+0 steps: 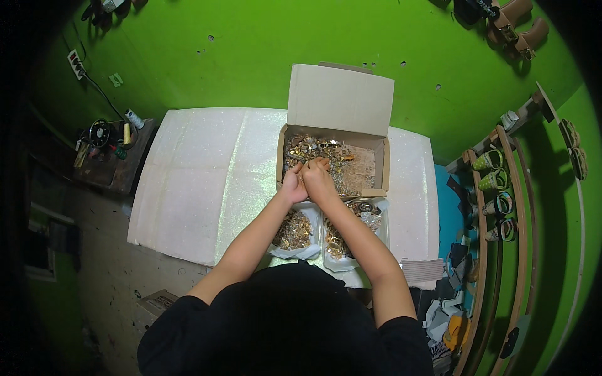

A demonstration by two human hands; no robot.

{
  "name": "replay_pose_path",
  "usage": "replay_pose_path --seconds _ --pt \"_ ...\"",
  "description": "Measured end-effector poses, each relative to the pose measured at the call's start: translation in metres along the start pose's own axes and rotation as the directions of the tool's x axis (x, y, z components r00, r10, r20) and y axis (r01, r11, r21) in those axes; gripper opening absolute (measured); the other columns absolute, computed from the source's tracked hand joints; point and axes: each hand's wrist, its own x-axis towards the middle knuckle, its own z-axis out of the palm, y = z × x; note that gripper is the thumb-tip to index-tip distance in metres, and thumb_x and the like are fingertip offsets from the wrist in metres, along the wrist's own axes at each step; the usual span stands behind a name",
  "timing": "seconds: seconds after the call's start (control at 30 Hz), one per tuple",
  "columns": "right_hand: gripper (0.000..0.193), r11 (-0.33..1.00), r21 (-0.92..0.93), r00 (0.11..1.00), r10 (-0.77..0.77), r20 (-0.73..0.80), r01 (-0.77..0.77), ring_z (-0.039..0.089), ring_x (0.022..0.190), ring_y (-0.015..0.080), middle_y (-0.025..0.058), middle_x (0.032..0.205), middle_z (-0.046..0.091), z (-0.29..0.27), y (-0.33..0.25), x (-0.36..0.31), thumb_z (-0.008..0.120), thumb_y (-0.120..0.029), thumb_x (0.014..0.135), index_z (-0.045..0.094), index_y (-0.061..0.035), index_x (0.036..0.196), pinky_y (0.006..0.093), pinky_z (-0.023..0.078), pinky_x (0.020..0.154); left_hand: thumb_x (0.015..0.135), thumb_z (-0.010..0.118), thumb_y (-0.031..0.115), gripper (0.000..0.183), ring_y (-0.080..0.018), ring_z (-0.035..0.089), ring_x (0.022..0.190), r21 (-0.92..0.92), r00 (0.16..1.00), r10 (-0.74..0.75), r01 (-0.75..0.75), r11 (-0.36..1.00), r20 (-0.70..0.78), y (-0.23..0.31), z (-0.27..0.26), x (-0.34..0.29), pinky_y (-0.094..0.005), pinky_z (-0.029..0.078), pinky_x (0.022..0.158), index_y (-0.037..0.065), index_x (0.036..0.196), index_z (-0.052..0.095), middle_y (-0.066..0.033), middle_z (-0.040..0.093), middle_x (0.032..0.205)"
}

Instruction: Sorting small metallic shoe buckles or accessories from a box into containers.

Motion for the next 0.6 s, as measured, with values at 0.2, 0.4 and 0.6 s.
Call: replay_pose_path --seconds 0.2,0.4,0.6 --pt "0.019 0.912 0.400 0.979 0.155 -0.136 -0.089 0.058 0.062 0.0262 0.0141 0.073 0.059 -0.014 0.006 0.005 0.058 0.002 0.057 0.060 0.0010 0.075 0.0322 0.047 0.057 0.090 0.015 0.033 0.050 -0.0250 0.046 0.105 -0.075 0.988 0.042 -0.054 0.996 -0.150 -0.001 -0.008 0.002 -0.0361 0.033 0.093 0.000 0.117 0.040 -0.0135 0.048 0.113" --pt "0.013 0.281 0.840 0.818 0.499 0.285 -0.464 0.058 0.061 0.0136 0.0072 0.074 0.059 -0.016 0.016 0.003 0.059 -0.002 0.067 0.059 0.0049 0.078 0.0234 0.049 0.056 0.091 0.015 0.032 0.050 -0.0220 0.048 0.100 -0.093 0.998 0.042 -0.046 0.995 -0.047 0.000 -0.010 0.002 -0.0317 0.038 0.088 -0.001 0.113 0.045 -0.0118 0.050 0.109" --pt "0.015 -0.349 0.824 0.709 0.423 0.564 -0.446 0.057 0.069 0.0130 0.0075 0.084 0.055 -0.021 0.018 -0.008 0.051 0.002 0.075 0.052 0.0049 0.090 0.0204 0.052 0.063 0.090 0.013 0.032 0.051 -0.0249 0.042 0.109 -0.056 0.995 0.060 -0.065 0.996 -0.080 -0.002 0.011 -0.003 -0.0342 0.033 0.094 -0.002 0.119 0.037 -0.0152 0.042 0.121"
